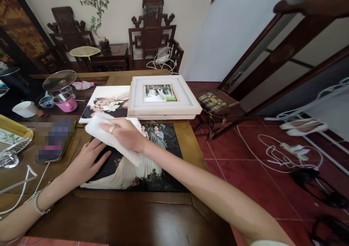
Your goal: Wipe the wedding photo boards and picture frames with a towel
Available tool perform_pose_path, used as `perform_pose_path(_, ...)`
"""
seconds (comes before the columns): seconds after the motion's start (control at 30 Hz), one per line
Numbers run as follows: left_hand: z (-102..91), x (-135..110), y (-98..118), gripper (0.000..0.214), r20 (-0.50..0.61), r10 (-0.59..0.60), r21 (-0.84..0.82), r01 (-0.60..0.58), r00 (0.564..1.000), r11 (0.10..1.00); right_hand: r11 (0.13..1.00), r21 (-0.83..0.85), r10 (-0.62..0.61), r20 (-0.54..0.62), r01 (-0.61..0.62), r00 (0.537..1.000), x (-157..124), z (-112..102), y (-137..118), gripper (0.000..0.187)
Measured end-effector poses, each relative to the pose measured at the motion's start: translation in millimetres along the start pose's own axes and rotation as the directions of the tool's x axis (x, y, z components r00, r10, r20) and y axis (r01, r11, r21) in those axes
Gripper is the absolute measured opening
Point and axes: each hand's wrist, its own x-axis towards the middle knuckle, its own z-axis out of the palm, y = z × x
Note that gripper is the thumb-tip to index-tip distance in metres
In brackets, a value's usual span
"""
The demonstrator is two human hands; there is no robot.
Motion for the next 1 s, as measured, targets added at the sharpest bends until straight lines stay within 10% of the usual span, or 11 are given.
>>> perform_pose_path(0.27,1.7,0.8,-1.7,0.035,-0.036,-0.019,-0.059,0.017,0.999,0.998,0.967,-0.246,0.071,0.032,-0.061,0.997,27.8,4.3,-19.3,0.035)
perform_pose_path(0.7,2.1,-4.8,-15.7,0.045,-0.1,-0.061,-0.168,0.044,0.993,0.985,0.843,-0.529,-0.145,-0.055,0.094,0.988,-99.8,-83.3,38.7,0.04)
perform_pose_path(1.0,8.0,-6.3,-20.0,0.049,-0.079,-0.054,-0.162,0.04,0.995,0.986,0.556,-0.644,-0.462,0.287,0.526,0.839,-142.7,-29.1,34.9,0.014)
